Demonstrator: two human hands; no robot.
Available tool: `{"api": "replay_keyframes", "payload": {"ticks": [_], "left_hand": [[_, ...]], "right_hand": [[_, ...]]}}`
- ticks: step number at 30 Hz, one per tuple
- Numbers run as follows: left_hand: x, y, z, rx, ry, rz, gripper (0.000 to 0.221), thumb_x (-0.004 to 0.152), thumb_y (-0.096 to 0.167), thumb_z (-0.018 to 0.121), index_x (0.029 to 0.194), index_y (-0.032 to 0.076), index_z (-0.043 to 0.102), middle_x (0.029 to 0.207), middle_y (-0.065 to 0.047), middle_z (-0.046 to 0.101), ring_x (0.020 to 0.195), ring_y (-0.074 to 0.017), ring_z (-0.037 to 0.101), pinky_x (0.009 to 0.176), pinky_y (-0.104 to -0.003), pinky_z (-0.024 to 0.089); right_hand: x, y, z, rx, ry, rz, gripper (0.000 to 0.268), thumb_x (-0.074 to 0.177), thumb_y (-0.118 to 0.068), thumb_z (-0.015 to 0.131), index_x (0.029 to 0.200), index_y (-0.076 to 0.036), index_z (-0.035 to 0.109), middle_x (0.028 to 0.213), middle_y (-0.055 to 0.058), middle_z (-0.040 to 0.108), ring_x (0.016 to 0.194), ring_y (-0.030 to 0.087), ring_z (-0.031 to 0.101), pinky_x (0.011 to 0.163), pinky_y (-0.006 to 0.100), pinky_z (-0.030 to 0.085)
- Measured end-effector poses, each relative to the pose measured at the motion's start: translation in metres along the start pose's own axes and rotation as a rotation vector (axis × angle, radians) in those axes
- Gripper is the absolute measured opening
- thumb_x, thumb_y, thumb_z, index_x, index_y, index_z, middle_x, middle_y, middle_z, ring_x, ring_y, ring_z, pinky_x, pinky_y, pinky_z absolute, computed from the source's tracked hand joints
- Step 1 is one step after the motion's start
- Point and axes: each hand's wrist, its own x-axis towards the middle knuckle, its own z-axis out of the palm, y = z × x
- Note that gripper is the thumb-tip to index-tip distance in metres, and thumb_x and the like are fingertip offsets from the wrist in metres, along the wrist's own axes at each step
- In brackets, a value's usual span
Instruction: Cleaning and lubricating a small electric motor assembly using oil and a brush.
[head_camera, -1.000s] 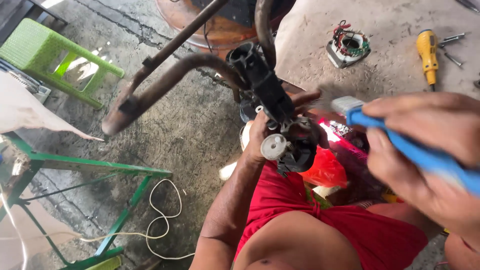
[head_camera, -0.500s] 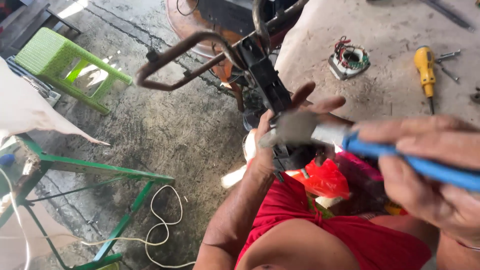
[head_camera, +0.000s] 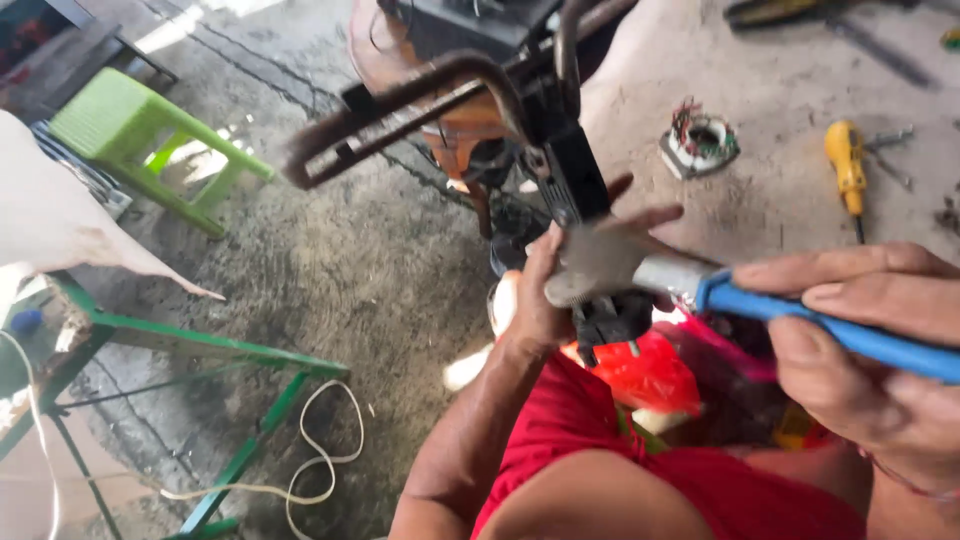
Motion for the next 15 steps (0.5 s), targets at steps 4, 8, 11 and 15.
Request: {"api": "replay_keyframes", "payload": {"ticks": [4, 8, 11, 15], "left_hand": [[0.002, 0.006, 0.008, 0.054, 0.013, 0.190, 0.094, 0.101, 0.050, 0.058, 0.170, 0.000, 0.017, 0.133, -0.019, 0.058, 0.085, -0.0326, 0.070, 0.078, -0.054, 0.059], [0.007, 0.010, 0.013, 0.122, 0.040, 0.108, 0.098, 0.093, 0.058, 0.058, 0.168, 0.005, 0.024, 0.156, -0.033, 0.044, 0.130, -0.0335, 0.058, 0.114, -0.044, 0.044], [0.015, 0.010, 0.006, 0.108, 0.240, 0.241, 0.055, 0.112, 0.030, 0.041, 0.151, -0.008, 0.043, 0.090, -0.007, 0.052, 0.083, -0.0148, 0.053, 0.078, -0.021, 0.049], [0.013, -0.002, -0.025, 0.327, 0.234, 0.326, 0.074, 0.109, 0.054, 0.041, 0.144, -0.011, 0.054, 0.129, -0.019, 0.068, 0.117, -0.0265, 0.066, 0.104, -0.037, 0.055]], "right_hand": [[0.011, 0.007, 0.001, -0.062, -0.107, 0.171, 0.017, 0.099, 0.007, 0.064, 0.109, 0.019, 0.071, 0.111, 0.030, 0.073, 0.096, 0.034, 0.074, 0.088, 0.039, 0.058], [-0.010, -0.001, -0.007, 0.155, -0.082, 0.147, 0.022, 0.091, -0.001, 0.060, 0.105, 0.009, 0.046, 0.114, 0.032, 0.069, 0.102, 0.032, 0.078, 0.088, 0.032, 0.065], [0.010, 0.010, 0.003, -0.111, -0.051, -0.012, 0.019, 0.105, 0.006, 0.067, 0.111, 0.013, 0.051, 0.111, 0.033, 0.073, 0.099, 0.039, 0.075, 0.093, 0.045, 0.059], [-0.001, 0.009, -0.002, -0.050, -0.010, 0.037, 0.010, 0.109, 0.016, 0.059, 0.112, 0.018, 0.050, 0.119, 0.038, 0.068, 0.118, 0.045, 0.070, 0.114, 0.052, 0.054]]}}
